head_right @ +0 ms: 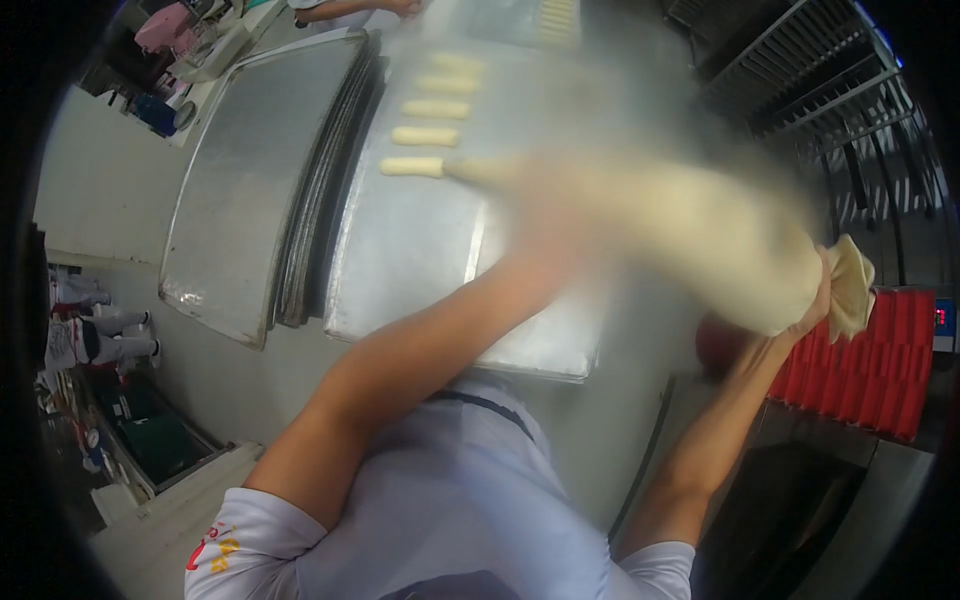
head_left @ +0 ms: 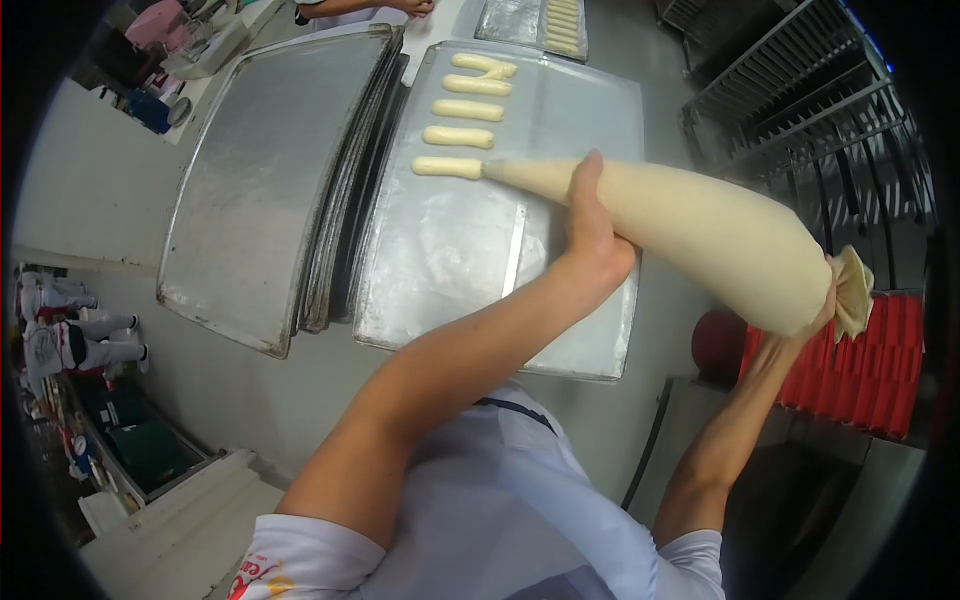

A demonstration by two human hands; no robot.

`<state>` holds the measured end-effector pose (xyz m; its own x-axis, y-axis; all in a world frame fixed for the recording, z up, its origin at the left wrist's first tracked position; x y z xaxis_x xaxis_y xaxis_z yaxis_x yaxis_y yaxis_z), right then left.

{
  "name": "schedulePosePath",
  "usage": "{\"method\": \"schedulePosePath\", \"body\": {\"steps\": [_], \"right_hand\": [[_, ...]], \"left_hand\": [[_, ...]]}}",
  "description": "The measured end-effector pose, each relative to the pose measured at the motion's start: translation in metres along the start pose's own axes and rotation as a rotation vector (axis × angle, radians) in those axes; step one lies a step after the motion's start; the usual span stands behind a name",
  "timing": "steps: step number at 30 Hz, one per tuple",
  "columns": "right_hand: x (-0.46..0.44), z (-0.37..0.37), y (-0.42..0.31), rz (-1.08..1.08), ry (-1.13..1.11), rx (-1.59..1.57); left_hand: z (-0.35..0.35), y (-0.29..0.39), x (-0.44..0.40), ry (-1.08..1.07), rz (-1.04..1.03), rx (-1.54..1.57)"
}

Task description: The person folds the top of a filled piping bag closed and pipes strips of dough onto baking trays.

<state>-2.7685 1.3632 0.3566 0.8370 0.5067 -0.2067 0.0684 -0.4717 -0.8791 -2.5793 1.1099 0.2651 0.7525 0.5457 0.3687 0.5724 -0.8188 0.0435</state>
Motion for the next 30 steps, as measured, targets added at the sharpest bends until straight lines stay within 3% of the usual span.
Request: {"method": "schedulePosePath", "body": {"steps": [7,11,20,24,26,30], "right_hand": [[0.067,-0.011,0.061,0.012,0.282,-0.120],[0.078,-0.012,0.054,0.038,0.306,-0.132],[0.056,-0.068,0.041,-0.119,-0.043,-0.266],[0.041,-0.045,0.045,-0.105,-0.150,-0.226],[0.039,-0.025,0.032,0.154,0.023,0.209],[0.041,-0.008,0.022,0.226,0.161,0.470]], "left_hand": [[-0.048,0.009,0.044,-0.183,-0.138,-0.245],[-0.027,0.029,0.047,-0.132,-0.105,-0.145],[0.022,0.066,0.039,0.001,-0.084,-0.030],[0.028,0.067,0.037,0.022,-0.077,-0.012],[0.030,0.065,0.036,0.029,-0.071,-0.014],[0.031,0.054,0.035,0.046,-0.043,-0.005]]}}
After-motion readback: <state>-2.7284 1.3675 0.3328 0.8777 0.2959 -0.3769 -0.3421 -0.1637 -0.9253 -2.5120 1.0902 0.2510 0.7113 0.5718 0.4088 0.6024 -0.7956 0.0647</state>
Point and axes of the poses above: each hand's wrist, its own x-axis away from the middle knuckle, its own z-axis out of the back of the hand, y = z × x, the point moved 7 cm from there along -x, towards the middle knuckle, and after that the axes turned 3 degrees about -z, right-handed, at the moved point
